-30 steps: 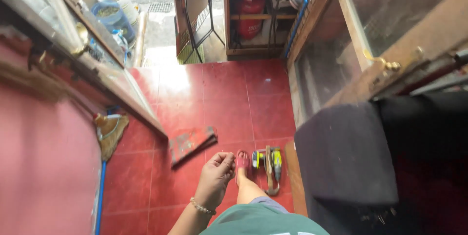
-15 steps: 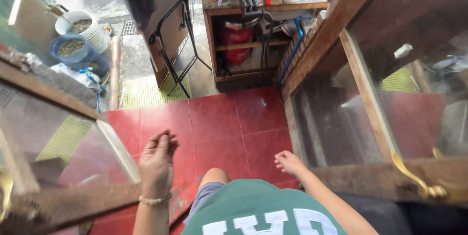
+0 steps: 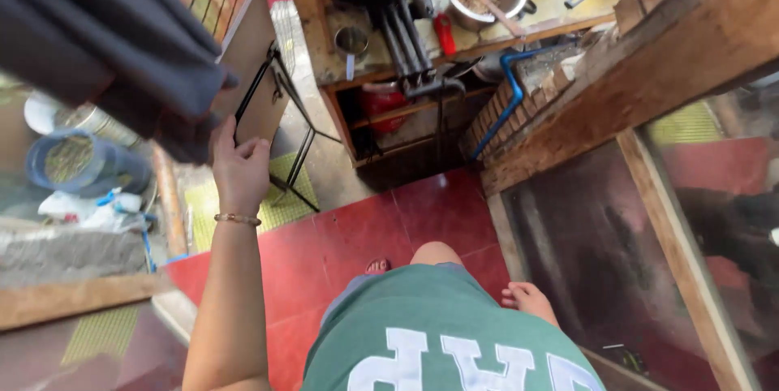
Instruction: Frying eggplant slices in a pan on a stove, stirring and flipping them with a wooden spoon.
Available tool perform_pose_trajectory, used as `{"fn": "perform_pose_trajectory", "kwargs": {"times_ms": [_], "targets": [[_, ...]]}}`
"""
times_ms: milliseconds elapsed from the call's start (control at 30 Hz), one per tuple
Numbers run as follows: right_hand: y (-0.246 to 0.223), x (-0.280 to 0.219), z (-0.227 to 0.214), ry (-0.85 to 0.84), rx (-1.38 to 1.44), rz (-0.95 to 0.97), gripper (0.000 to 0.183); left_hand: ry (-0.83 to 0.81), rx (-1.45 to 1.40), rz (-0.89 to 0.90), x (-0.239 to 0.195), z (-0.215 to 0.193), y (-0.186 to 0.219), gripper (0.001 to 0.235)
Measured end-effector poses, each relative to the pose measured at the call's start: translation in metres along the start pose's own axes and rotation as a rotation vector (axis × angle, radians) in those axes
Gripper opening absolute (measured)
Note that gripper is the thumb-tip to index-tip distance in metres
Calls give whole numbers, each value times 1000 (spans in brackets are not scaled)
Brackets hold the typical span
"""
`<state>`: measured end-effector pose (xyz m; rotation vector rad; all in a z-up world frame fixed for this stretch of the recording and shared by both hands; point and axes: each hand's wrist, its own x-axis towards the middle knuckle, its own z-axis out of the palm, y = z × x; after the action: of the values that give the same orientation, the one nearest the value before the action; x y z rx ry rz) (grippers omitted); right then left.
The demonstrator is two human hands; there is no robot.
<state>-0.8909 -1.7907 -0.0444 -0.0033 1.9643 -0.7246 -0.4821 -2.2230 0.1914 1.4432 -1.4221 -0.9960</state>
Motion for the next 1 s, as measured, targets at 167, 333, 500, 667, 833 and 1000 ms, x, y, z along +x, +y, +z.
{"fn": "perform_pose_trajectory", "kwargs": {"times_ms": [167, 333, 500, 667, 833, 1000], "targets": [[-167, 20, -10, 333, -176, -419, 38, 96, 483, -135, 84, 83, -88, 30], [-394, 89, -10, 461, -370, -1198, 43, 3, 333, -241, 63, 140, -38, 58], [-541, 172, 0, 400, -607, -1256, 72, 31, 278, -556, 77, 200, 16, 69], [-575, 234, 3, 228, -935, -1005, 71, 61, 284, -550, 103, 238, 42, 65], [-604, 227, -20, 130, -526, -740, 54, 92, 298, -494, 139, 252, 44, 60], [-591, 225, -32, -223, 235, -294, 53, 65, 223, -343, 176, 266, 42, 60]]}}
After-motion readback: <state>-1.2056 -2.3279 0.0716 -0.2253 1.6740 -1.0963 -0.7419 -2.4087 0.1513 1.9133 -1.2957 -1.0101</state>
